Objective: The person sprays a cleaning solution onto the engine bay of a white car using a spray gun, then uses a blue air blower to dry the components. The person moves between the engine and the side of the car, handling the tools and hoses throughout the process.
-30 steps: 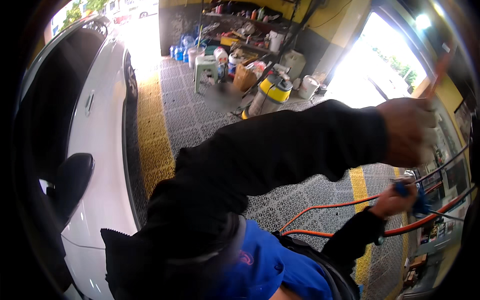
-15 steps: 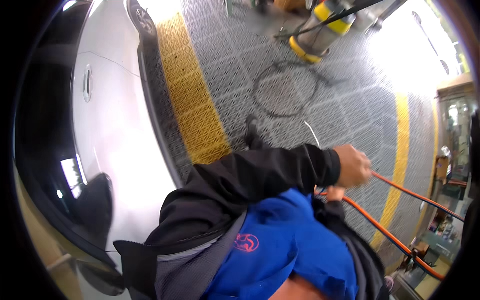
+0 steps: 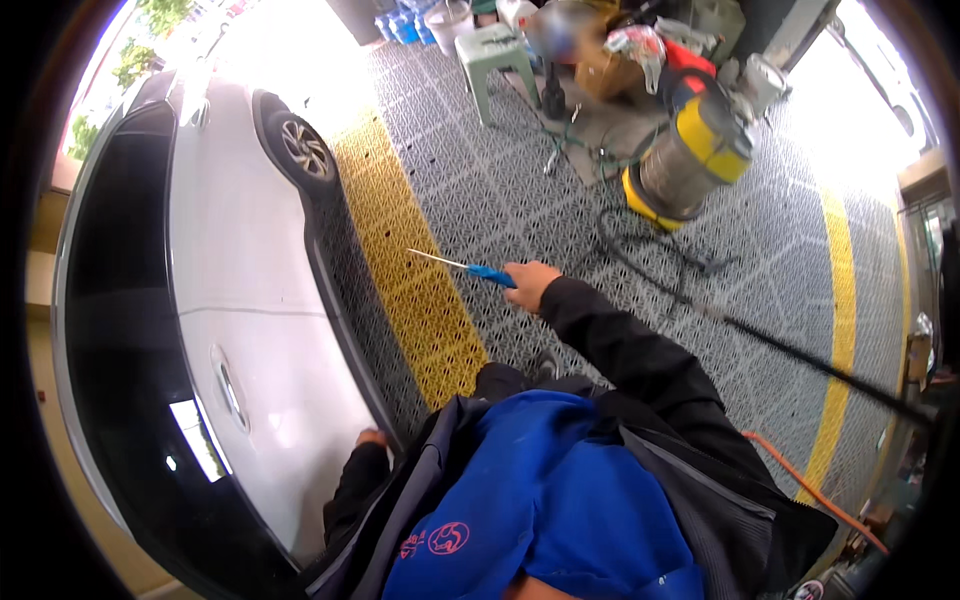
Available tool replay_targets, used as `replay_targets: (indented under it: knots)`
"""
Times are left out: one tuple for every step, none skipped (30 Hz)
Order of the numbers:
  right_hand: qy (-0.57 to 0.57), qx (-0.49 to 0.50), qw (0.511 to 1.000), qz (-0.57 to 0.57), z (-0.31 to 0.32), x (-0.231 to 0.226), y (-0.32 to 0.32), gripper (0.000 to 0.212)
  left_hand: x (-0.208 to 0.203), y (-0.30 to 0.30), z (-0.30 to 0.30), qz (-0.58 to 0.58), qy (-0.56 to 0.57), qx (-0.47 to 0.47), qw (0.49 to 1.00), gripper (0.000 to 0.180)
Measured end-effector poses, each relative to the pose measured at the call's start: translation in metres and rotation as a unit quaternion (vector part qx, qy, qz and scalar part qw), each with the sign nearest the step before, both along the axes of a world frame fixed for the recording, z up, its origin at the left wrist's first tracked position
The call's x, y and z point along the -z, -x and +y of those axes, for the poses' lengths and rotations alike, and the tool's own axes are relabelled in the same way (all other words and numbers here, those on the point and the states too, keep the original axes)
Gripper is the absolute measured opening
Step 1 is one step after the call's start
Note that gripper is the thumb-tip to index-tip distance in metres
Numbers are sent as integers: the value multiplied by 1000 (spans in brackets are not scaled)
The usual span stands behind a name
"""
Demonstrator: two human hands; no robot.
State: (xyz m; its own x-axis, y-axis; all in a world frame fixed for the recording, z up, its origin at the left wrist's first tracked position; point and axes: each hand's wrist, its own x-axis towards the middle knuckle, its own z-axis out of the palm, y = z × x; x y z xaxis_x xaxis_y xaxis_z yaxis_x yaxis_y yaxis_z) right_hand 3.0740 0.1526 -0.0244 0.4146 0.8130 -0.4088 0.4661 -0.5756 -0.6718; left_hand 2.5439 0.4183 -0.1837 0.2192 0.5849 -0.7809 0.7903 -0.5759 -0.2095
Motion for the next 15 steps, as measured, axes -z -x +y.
replay_targets:
  knots:
    - [-44,18,997,54,26,-9,-23,31,8,4,14,-47,-20,-104,993,34]
    - [-77,29,995,59,45,-2,-45,32,15,6,29,-98,-46,-196,975,35]
    - [-108,34,991,65,66,13,-64,34,29,-9,33,-136,-41,-274,951,35]
    - [-138,32,987,73,92,24,-80,36,51,-35,29,-149,-14,-300,942,34]
    - [-95,33,988,116,108,16,-102,38,73,-66,24,-155,19,-308,938,34]
    - [-77,60,986,135,121,22,-123,37,91,-105,26,-164,56,-294,940,34]
    - [-56,88,983,154,131,28,-143,36,110,-148,26,-176,92,-270,942,34]
    - [-47,100,985,133,137,43,-167,36,122,-196,34,-192,123,-239,944,34]
    - [-38,114,986,112,142,62,-191,37,133,-245,50,-210,143,-209,945,34]
    - [-14,172,975,138,141,79,-211,37,140,-295,64,-227,163,-182,943,34]
    - [5,227,962,154,143,88,-234,39,145,-340,80,-245,179,-163,939,33]
    - [19,278,949,146,144,93,-254,39,152,-379,101,-264,184,-152,935,33]
    - [31,341,929,142,143,91,-283,39,157,-421,130,-271,188,-123,936,33]
    - [36,373,911,170,155,85,-314,37,157,-444,160,-275,175,-99,940,33]
    - [39,414,884,212,161,87,-333,34,162,-460,199,-264,151,-57,951,33]
